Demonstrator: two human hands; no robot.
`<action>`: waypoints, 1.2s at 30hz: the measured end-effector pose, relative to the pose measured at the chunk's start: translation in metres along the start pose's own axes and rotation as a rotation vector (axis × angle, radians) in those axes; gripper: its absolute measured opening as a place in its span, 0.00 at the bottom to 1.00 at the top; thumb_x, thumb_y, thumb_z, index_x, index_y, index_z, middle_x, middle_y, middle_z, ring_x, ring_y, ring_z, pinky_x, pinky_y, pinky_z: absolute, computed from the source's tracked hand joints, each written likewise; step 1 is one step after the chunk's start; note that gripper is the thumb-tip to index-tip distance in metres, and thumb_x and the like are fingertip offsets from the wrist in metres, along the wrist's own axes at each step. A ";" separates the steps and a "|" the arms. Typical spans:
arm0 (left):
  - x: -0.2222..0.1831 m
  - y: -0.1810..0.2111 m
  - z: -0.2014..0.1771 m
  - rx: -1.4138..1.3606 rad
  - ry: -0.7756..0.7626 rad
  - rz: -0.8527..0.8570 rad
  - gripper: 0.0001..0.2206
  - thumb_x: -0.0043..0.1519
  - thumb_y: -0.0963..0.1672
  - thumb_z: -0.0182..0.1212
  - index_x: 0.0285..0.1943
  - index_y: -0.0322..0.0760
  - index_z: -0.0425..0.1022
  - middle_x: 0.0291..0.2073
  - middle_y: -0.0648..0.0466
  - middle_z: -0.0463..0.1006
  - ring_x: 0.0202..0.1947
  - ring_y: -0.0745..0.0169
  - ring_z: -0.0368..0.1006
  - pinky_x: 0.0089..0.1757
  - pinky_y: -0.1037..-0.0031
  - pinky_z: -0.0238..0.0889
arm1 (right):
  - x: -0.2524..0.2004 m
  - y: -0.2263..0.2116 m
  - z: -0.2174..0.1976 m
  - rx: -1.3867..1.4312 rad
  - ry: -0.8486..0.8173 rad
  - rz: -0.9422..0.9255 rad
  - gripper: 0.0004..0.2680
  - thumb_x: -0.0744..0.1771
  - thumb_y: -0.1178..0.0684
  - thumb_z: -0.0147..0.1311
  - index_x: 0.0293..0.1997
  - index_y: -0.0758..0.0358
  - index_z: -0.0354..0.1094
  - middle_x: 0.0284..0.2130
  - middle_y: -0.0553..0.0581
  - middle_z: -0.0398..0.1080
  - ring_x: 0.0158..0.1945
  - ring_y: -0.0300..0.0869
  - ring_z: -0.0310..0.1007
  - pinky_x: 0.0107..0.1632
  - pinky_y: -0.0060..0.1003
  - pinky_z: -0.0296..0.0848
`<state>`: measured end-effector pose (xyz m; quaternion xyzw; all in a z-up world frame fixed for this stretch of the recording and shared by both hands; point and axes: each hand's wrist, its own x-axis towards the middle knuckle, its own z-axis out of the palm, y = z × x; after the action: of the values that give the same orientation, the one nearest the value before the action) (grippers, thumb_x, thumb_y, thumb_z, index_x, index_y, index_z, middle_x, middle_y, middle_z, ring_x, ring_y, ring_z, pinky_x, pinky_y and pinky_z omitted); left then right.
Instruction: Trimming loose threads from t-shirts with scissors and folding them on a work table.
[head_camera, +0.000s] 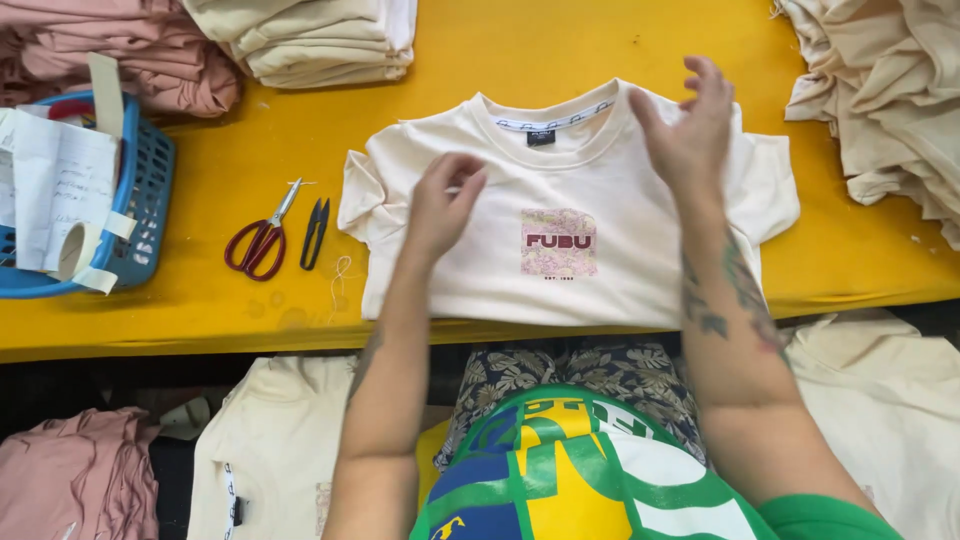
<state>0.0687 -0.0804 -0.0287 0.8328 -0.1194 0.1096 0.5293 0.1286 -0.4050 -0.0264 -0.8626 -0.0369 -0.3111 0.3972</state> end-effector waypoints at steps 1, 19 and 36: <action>0.012 -0.005 0.017 0.003 0.004 0.004 0.07 0.65 0.45 0.60 0.47 0.40 0.76 0.42 0.55 0.77 0.41 0.65 0.73 0.42 0.75 0.71 | 0.004 -0.004 0.013 0.004 0.002 -0.004 0.23 0.69 0.40 0.67 0.62 0.65 0.61 0.53 0.63 0.65 0.53 0.50 0.68 0.50 0.42 0.69; 0.078 -0.105 0.002 -1.059 0.872 -0.275 0.04 0.71 0.43 0.54 0.47 0.41 0.65 0.19 0.60 0.64 0.18 0.71 0.62 0.25 0.81 0.59 | 0.019 0.024 0.017 0.796 -0.253 0.605 0.08 0.71 0.56 0.47 0.55 0.55 0.68 0.45 0.49 0.72 0.46 0.31 0.71 0.51 0.20 0.71; 0.099 -0.121 0.038 -0.550 0.291 -0.402 0.12 0.60 0.37 0.63 0.52 0.32 0.78 0.38 0.51 0.83 0.34 0.69 0.77 0.40 0.83 0.71 | 0.017 0.043 0.042 0.809 -0.086 0.430 0.06 0.73 0.57 0.48 0.56 0.53 0.62 0.31 0.47 0.64 0.30 0.32 0.69 0.38 0.25 0.70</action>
<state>0.2026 -0.0735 -0.1173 0.6419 0.0983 0.0847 0.7557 0.1773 -0.4079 -0.0659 -0.6385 0.0079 -0.1461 0.7556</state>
